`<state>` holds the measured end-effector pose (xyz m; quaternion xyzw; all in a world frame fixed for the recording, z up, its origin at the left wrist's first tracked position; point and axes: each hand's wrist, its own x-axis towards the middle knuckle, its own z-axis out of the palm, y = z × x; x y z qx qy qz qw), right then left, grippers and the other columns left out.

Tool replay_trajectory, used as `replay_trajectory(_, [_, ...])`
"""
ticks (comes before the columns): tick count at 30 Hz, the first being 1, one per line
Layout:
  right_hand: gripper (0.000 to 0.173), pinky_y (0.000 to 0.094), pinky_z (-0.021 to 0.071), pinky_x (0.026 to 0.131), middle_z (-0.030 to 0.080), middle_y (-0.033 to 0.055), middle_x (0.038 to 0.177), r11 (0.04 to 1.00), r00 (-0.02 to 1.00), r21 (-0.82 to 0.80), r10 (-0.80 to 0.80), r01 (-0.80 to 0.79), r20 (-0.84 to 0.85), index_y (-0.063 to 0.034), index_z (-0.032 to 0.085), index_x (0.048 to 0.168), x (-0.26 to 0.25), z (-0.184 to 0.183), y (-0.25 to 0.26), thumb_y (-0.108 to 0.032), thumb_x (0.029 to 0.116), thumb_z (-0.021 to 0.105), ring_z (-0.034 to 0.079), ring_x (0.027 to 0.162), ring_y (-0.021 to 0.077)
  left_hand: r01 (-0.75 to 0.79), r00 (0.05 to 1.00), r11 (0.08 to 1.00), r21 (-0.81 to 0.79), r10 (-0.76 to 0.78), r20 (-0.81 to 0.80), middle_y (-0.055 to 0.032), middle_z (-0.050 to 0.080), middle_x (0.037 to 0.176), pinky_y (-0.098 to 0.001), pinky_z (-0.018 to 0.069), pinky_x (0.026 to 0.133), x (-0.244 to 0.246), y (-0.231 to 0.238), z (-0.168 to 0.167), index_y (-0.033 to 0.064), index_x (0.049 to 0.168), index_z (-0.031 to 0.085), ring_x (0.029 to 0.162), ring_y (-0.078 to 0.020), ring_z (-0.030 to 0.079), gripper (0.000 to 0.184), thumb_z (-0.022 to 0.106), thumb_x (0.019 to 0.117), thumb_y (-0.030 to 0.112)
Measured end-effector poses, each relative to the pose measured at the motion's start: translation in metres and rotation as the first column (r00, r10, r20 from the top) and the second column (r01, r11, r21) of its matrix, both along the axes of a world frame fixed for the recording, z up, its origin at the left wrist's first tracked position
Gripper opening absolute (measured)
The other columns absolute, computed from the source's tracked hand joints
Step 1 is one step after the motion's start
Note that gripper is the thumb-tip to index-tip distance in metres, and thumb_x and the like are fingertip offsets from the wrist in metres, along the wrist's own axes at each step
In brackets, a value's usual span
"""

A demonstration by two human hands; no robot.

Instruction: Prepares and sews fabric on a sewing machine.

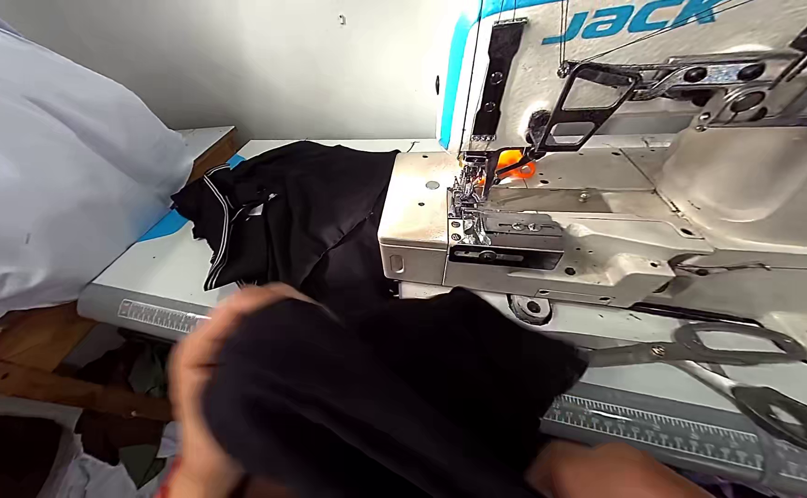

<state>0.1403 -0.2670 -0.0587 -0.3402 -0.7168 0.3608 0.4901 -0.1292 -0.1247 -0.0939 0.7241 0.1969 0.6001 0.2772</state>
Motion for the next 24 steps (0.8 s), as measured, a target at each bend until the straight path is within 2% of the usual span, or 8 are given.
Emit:
replay_trajectory(3, [0.025, 0.0306, 0.0557, 0.081, 0.072, 0.0226, 0.098, 0.971, 0.930, 0.059, -0.237, 0.230, 0.280, 0.0086, 0.068, 0.110, -0.007, -0.017, 0.015, 0.003, 0.0877, 0.060, 0.070, 0.089, 0.0224, -0.326, 0.922, 0.842, 0.430, 0.384, -0.052, 0.0077, 0.069, 0.104, -0.0182, 0.0535, 0.084, -0.027, 0.016, 0.059, 0.0114, 0.114, 0.067, 0.095, 0.0008, 0.065, 0.025, 0.061, 0.1014, 0.032])
replay_trajectory(6, [0.021, 0.0211, 0.0524, 0.074, 0.072, 0.0136, 0.090, 0.945, 0.932, -0.033, -0.314, 0.325, 0.180, 0.0067, 0.072, 0.105, -0.016, -0.038, 0.036, -0.003, 0.0961, 0.056, 0.065, 0.079, 0.0081, -0.250, 0.868, 0.389, 0.887, 0.497, 0.026, -0.0088, 0.068, 0.102, -0.0198, 0.0472, 0.085, -0.019, 0.107, 0.107, -0.0047, 0.112, 0.065, 0.098, -0.0061, 0.062, 0.043, 0.064, 0.0974, 0.036])
replay_trajectory(9, [0.022, 0.0117, 0.0541, 0.066, 0.072, -0.0070, 0.088, 0.932, 0.938, -0.146, -0.342, 0.332, -0.050, -0.0043, 0.070, 0.110, -0.027, -0.060, 0.067, -0.011, 0.0916, 0.059, 0.064, 0.075, -0.0083, -0.336, 0.682, 0.637, 0.694, 0.673, -0.287, -0.0260, 0.070, 0.112, -0.0442, 0.0515, 0.091, 0.028, 0.127, 0.122, -0.0074, 0.118, 0.065, 0.106, -0.0316, 0.067, 0.037, 0.066, 0.0892, 0.016])
replay_trajectory(11, [0.029, 0.0193, 0.0582, 0.072, 0.074, -0.0035, 0.094, 0.908, 0.929, -0.373, -0.290, 0.191, -0.229, -0.0070, 0.067, 0.117, -0.031, -0.071, 0.085, -0.007, 0.0904, 0.057, 0.070, 0.083, 0.0007, -0.316, 0.596, 0.825, 0.468, 0.556, -0.579, -0.0348, 0.054, 0.138, -0.0599, 0.0422, 0.109, 0.047, 0.120, 0.110, -0.0090, 0.141, 0.052, 0.130, -0.0485, 0.053, 0.059, 0.075, 0.0911, 0.013])
replay_trajectory(14, [0.026, 0.0286, 0.0614, 0.080, 0.074, 0.0056, 0.100, 0.834, 0.803, -0.548, -0.283, -0.064, -0.524, -0.0030, 0.067, 0.116, -0.032, -0.084, 0.097, -0.004, 0.1007, 0.046, 0.073, 0.089, 0.0113, -0.224, 0.719, 0.919, 0.324, 0.380, -0.581, -0.0151, 0.068, 0.103, -0.0377, 0.0590, 0.076, 0.055, 0.057, 0.047, -0.0025, 0.116, 0.064, 0.088, -0.0218, 0.068, 0.035, 0.074, 0.0939, 0.023])
replay_trajectory(16, [0.032, 0.0291, 0.0616, 0.082, 0.075, 0.0049, 0.100, 0.835, 0.713, -0.523, -0.262, -0.170, -0.650, -0.0055, 0.068, 0.115, -0.031, -0.091, 0.095, -0.014, 0.1051, 0.038, 0.073, 0.092, 0.0109, -0.194, 0.793, 0.957, 0.217, 0.283, -0.540, -0.0014, 0.066, 0.082, -0.0222, 0.0546, 0.062, 0.054, 0.011, -0.007, 0.0076, 0.093, 0.068, 0.070, -0.0059, 0.063, 0.026, 0.071, 0.0951, 0.033])
replay_trajectory(20, [0.034, 0.0272, 0.0597, 0.084, 0.075, -0.0012, 0.101, 0.869, 0.782, -0.481, -0.216, -0.120, -0.585, -0.0098, 0.071, 0.109, -0.035, -0.098, 0.081, -0.024, 0.1091, 0.040, 0.071, 0.095, 0.0062, -0.342, 0.784, 0.931, 0.125, 0.356, -0.509, -0.0074, 0.065, 0.093, -0.0174, 0.0499, 0.063, 0.065, -0.032, -0.063, 0.0081, 0.099, 0.066, 0.075, -0.0076, 0.060, 0.041, 0.075, 0.0898, 0.047])
replay_trajectory(24, [0.025, 0.0148, 0.0530, 0.067, 0.069, -0.0097, 0.084, 0.916, 0.907, -0.336, -0.318, 0.219, -0.276, -0.0087, 0.073, 0.100, -0.042, -0.100, 0.075, -0.013, 0.1050, 0.050, 0.063, 0.075, -0.0045, -0.407, 0.823, 0.902, 0.145, 0.431, -0.369, -0.0069, 0.069, 0.093, -0.0141, 0.0533, 0.072, 0.073, -0.032, -0.072, 0.0067, 0.093, 0.066, 0.084, -0.0057, 0.065, 0.012, 0.068, 0.0882, 0.017])
